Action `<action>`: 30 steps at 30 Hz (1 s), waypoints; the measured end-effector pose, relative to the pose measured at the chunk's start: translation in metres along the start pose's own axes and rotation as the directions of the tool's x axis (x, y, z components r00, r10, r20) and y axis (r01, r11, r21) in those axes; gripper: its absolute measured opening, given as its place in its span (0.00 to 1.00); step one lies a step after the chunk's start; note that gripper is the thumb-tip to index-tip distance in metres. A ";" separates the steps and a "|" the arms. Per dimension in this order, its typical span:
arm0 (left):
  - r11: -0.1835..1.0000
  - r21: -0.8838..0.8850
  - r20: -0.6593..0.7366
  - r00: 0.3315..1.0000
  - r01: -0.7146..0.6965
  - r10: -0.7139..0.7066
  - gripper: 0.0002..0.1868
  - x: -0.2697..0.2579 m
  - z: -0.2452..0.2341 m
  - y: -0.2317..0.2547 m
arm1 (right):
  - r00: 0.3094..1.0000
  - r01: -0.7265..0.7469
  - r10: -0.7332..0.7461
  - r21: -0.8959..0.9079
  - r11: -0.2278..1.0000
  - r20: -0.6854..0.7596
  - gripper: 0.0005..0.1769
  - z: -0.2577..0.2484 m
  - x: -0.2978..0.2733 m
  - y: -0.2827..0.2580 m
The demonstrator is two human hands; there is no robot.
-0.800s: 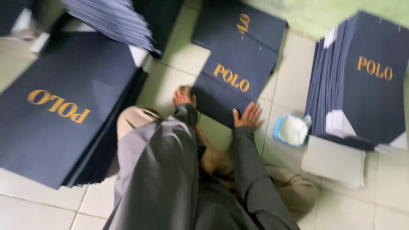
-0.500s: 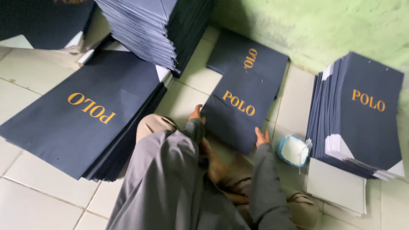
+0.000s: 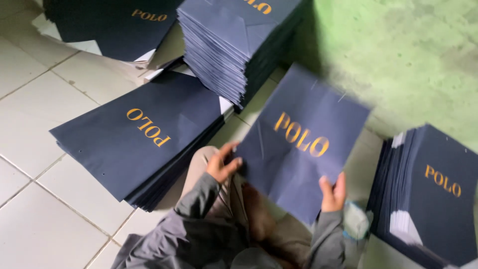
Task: Folding and gluing the bottom of paper shopping bags to assemble them.
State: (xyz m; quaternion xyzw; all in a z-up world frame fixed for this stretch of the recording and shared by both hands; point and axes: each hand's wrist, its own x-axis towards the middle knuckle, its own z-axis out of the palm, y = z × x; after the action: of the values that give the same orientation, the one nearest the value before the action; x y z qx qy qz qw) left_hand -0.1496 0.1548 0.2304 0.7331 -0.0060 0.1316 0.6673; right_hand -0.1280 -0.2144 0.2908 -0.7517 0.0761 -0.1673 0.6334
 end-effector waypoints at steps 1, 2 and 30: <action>1.000 -0.002 -0.012 1.000 0.000 0.000 0.32 0.025 -0.017 0.035 | 1.000 0.004 -0.004 -0.002 1.000 0.011 0.45 0.023 0.018 -0.031; 0.975 -0.107 -0.141 0.973 -0.197 0.181 0.29 0.049 -0.034 0.070 | 0.993 0.122 -0.122 0.052 0.991 -0.006 0.40 0.047 0.035 -0.062; 0.959 -0.249 -0.779 0.559 0.137 -0.282 0.48 0.437 -0.069 0.024 | 0.986 -0.059 0.008 0.304 0.951 0.167 0.53 0.474 0.295 -0.068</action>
State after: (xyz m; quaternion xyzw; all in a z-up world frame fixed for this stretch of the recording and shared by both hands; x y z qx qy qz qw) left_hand 0.2551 0.2929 0.3468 0.5322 0.3746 0.3685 0.6638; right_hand 0.3050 0.1414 0.3357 -0.6535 0.0099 -0.1041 0.7497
